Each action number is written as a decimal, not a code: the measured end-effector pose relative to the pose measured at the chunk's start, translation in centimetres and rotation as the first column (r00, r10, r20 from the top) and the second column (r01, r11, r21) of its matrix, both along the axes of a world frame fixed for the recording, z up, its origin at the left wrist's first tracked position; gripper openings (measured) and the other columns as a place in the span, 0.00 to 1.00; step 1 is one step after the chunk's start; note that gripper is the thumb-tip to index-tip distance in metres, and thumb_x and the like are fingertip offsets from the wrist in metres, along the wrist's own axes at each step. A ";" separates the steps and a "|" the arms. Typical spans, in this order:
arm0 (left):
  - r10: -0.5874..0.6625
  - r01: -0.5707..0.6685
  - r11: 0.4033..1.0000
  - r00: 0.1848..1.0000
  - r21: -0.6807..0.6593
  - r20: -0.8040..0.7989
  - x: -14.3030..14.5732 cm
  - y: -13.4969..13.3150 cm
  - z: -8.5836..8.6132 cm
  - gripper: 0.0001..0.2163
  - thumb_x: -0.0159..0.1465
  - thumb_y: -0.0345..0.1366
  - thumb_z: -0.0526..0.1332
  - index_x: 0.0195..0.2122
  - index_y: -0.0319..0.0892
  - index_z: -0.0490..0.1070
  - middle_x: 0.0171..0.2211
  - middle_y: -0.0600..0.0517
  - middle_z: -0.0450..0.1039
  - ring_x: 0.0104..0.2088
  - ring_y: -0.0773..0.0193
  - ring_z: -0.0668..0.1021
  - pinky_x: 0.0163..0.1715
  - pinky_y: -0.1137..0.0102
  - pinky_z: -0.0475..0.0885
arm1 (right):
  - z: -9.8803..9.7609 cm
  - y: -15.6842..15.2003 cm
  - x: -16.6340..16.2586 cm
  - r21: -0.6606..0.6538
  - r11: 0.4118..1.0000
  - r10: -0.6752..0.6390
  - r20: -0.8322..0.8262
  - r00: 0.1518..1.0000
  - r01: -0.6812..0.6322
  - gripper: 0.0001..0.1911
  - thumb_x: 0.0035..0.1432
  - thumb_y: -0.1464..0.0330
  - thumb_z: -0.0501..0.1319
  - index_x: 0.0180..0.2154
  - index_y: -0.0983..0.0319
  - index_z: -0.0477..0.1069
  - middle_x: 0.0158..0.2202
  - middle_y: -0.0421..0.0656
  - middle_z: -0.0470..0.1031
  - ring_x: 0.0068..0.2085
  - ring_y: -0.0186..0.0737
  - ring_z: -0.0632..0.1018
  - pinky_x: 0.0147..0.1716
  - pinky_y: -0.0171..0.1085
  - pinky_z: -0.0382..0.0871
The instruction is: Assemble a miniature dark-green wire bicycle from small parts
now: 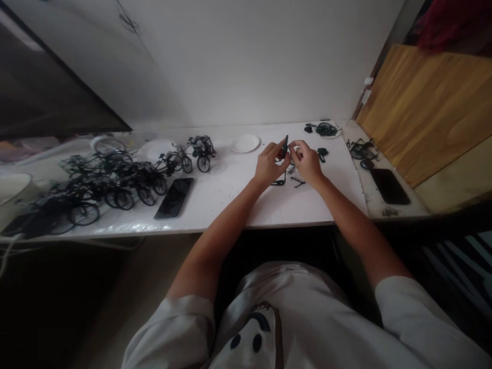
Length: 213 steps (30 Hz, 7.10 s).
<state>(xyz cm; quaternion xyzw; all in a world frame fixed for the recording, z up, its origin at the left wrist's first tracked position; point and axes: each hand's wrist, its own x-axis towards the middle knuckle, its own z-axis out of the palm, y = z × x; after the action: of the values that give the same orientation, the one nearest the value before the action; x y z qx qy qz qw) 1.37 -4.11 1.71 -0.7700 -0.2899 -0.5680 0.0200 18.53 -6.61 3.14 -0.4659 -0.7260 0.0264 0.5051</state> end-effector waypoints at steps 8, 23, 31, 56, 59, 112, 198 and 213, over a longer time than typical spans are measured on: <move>0.008 -0.008 0.997 1.000 -0.075 0.002 0.0 -0.3 0.4 0.14 0.71 0.34 0.63 0.57 0.40 0.79 0.37 0.50 0.77 0.34 0.68 0.79 0.38 0.72 0.84 | -0.1 0.0 -0.1 0.033 0.999 -0.014 -0.005 1.000 0.014 0.12 0.76 0.60 0.58 0.48 0.59 0.75 0.22 0.32 0.62 0.23 0.33 0.64 0.30 0.36 0.56; 0.025 -0.021 0.994 0.999 -0.103 0.037 0.0 -0.2 0.7 0.05 0.67 0.32 0.65 0.38 0.39 0.81 0.31 0.51 0.73 0.28 0.69 0.76 0.30 0.73 0.80 | -0.3 0.0 -0.1 0.037 0.999 -0.022 0.040 0.999 0.020 0.14 0.76 0.56 0.57 0.48 0.58 0.75 0.21 0.33 0.64 0.24 0.35 0.66 0.30 0.37 0.58; -0.050 0.063 0.987 0.995 -0.150 0.085 -0.2 -0.2 0.9 0.07 0.68 0.33 0.63 0.43 0.39 0.81 0.33 0.49 0.76 0.32 0.67 0.79 0.30 0.74 0.82 | -0.2 -0.2 -0.4 -0.068 0.986 0.143 -0.146 0.979 -0.154 0.15 0.75 0.52 0.57 0.47 0.57 0.70 0.22 0.33 0.68 0.21 0.34 0.64 0.26 0.38 0.55; -0.085 0.093 0.986 0.994 -0.136 0.063 -0.4 -0.7 1.3 0.13 0.75 0.42 0.60 0.46 0.39 0.80 0.37 0.46 0.78 0.35 0.65 0.80 0.33 0.73 0.85 | 0.0 -0.4 -0.5 -0.030 0.988 0.142 -0.221 0.965 -0.153 0.19 0.73 0.47 0.59 0.45 0.56 0.69 0.21 0.31 0.60 0.22 0.34 0.60 0.27 0.38 0.56; -0.113 0.123 0.985 0.990 -0.122 0.086 -0.3 -0.8 1.3 0.11 0.73 0.39 0.62 0.48 0.39 0.79 0.37 0.47 0.78 0.35 0.65 0.80 0.34 0.72 0.85 | 0.1 -0.4 -0.5 -0.039 0.991 0.117 -0.216 0.969 -0.129 0.18 0.74 0.48 0.59 0.46 0.56 0.69 0.20 0.31 0.60 0.22 0.35 0.61 0.27 0.39 0.56; -0.077 0.069 0.990 0.995 -0.127 -0.056 -0.2 0.1 0.4 0.13 0.71 0.30 0.59 0.55 0.37 0.77 0.39 0.46 0.74 0.38 0.63 0.78 0.41 0.67 0.84 | 0.5 -0.5 -0.1 -0.028 0.999 0.017 -0.128 0.992 -0.021 0.12 0.68 0.59 0.64 0.42 0.60 0.79 0.21 0.31 0.56 0.23 0.34 0.60 0.29 0.37 0.58; 0.056 -0.068 0.996 0.979 -0.052 -0.193 0.0 -0.9 1.0 0.24 0.78 0.40 0.51 0.70 0.34 0.66 0.44 0.41 0.77 0.42 0.58 0.79 0.44 0.61 0.77 | 0.5 -0.3 0.6 0.053 0.986 -0.168 0.245 0.955 0.160 0.16 0.76 0.59 0.55 0.52 0.60 0.77 0.27 0.40 0.77 0.26 0.37 0.73 0.31 0.37 0.56; -0.024 0.011 0.996 0.988 -0.083 -0.155 -0.2 -0.4 0.7 0.24 0.75 0.35 0.55 0.71 0.38 0.64 0.43 0.45 0.75 0.41 0.59 0.78 0.47 0.60 0.79 | 0.4 -0.2 0.5 0.042 0.984 -0.178 0.300 0.937 0.173 0.17 0.78 0.59 0.54 0.54 0.60 0.76 0.30 0.43 0.81 0.28 0.40 0.77 0.31 0.38 0.56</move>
<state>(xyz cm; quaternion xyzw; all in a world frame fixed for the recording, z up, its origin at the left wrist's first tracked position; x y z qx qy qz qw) 1.14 -4.55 2.38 -0.8148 -0.3036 -0.4938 0.0061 19.02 -6.78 3.57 -0.5235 -0.7505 -0.0960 0.3918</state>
